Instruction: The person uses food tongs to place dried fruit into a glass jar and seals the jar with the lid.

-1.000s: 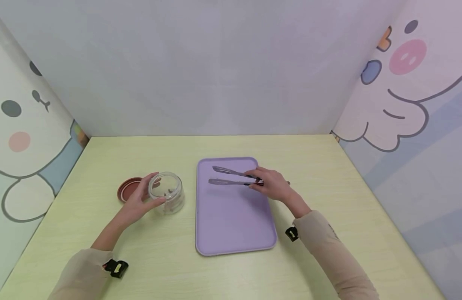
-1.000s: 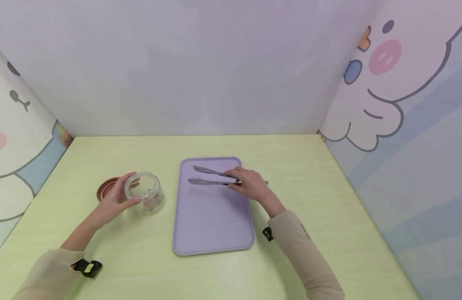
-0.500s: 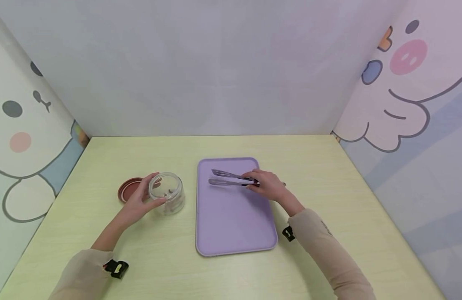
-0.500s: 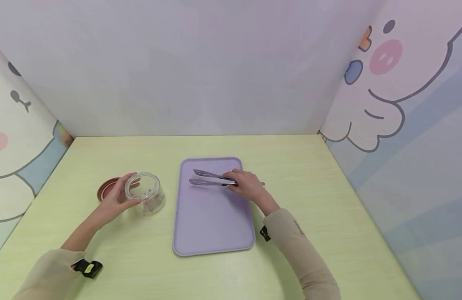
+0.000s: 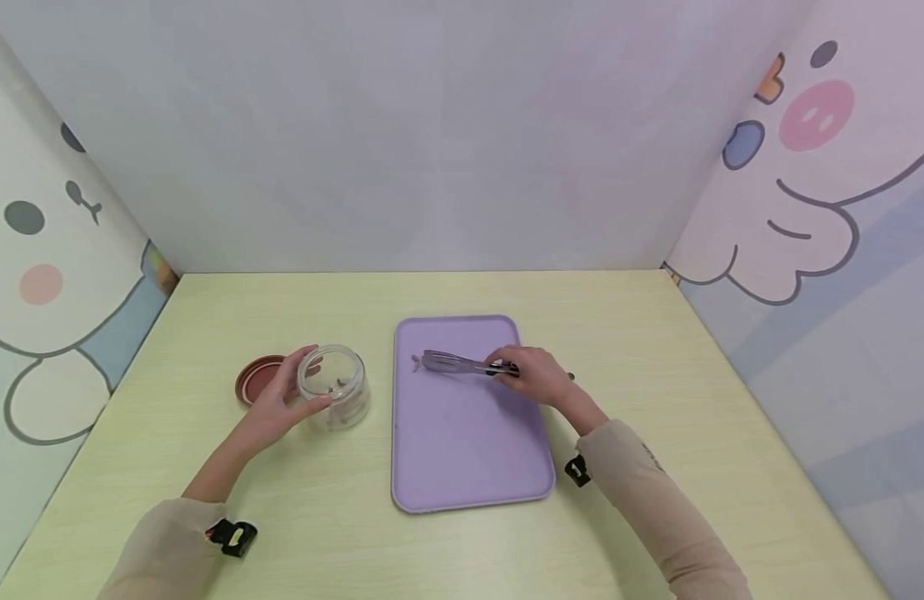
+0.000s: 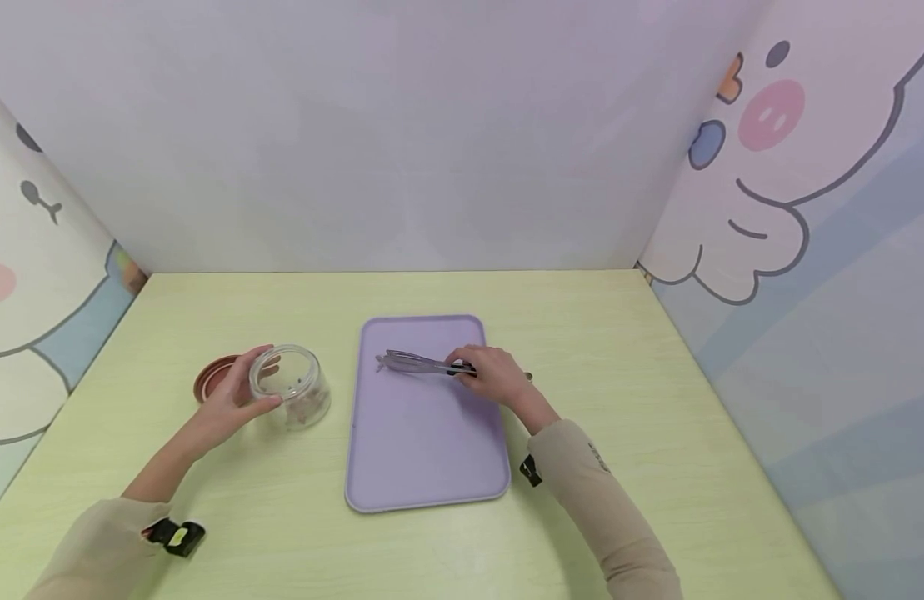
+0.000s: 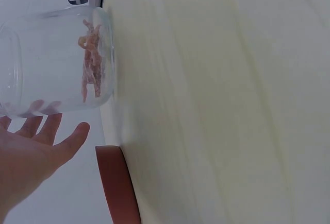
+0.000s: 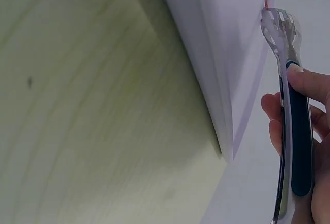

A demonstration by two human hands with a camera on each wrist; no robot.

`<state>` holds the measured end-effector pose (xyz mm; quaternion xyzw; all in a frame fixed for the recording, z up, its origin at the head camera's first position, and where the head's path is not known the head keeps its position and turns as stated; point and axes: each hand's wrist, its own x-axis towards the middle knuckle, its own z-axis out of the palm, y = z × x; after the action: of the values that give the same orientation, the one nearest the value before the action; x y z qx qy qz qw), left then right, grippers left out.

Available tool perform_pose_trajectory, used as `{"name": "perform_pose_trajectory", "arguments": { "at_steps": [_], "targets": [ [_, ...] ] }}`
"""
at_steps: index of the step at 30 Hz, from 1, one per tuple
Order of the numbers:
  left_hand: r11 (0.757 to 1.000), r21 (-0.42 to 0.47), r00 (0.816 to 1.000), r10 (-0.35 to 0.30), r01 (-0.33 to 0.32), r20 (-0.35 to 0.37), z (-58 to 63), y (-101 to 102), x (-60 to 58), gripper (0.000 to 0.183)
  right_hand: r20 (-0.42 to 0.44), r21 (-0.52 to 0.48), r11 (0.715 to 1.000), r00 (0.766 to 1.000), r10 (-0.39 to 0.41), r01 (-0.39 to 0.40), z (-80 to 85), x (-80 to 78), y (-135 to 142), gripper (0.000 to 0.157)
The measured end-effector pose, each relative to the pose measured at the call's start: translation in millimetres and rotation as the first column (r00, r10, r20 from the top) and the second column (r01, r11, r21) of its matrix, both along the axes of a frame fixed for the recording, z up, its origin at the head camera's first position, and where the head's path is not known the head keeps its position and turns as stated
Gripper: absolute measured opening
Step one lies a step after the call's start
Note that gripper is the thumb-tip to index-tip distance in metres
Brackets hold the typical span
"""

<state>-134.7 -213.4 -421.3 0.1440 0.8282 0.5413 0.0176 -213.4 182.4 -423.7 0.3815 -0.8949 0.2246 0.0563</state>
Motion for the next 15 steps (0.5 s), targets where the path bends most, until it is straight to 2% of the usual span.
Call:
{"name": "perform_pose_trajectory", "arguments": {
  "at_steps": [7, 10, 15],
  "targets": [
    [1.0, -0.005, 1.0, 0.001, -0.001, 0.001, 0.7, 0.3, 0.2, 0.074, -0.002, -0.048, 0.998, 0.999, -0.045, 0.045, -1.3, 1.2, -2.6, 0.024],
    [1.0, 0.0, 1.0, 0.001, -0.001, 0.0, 0.9, 0.3, 0.3, 0.074, 0.025, -0.077, 0.995, 0.997, -0.067, 0.068, -0.4, 3.2, -9.2, 0.024],
    [1.0, 0.003, 1.0, 0.0, 0.0, 0.002, 0.7, 0.3, 0.2, 0.074, 0.074, -0.051, 0.994, 0.993, -0.094, 0.098, 1.9, 7.9, -23.7, 0.022]
  ]
}}
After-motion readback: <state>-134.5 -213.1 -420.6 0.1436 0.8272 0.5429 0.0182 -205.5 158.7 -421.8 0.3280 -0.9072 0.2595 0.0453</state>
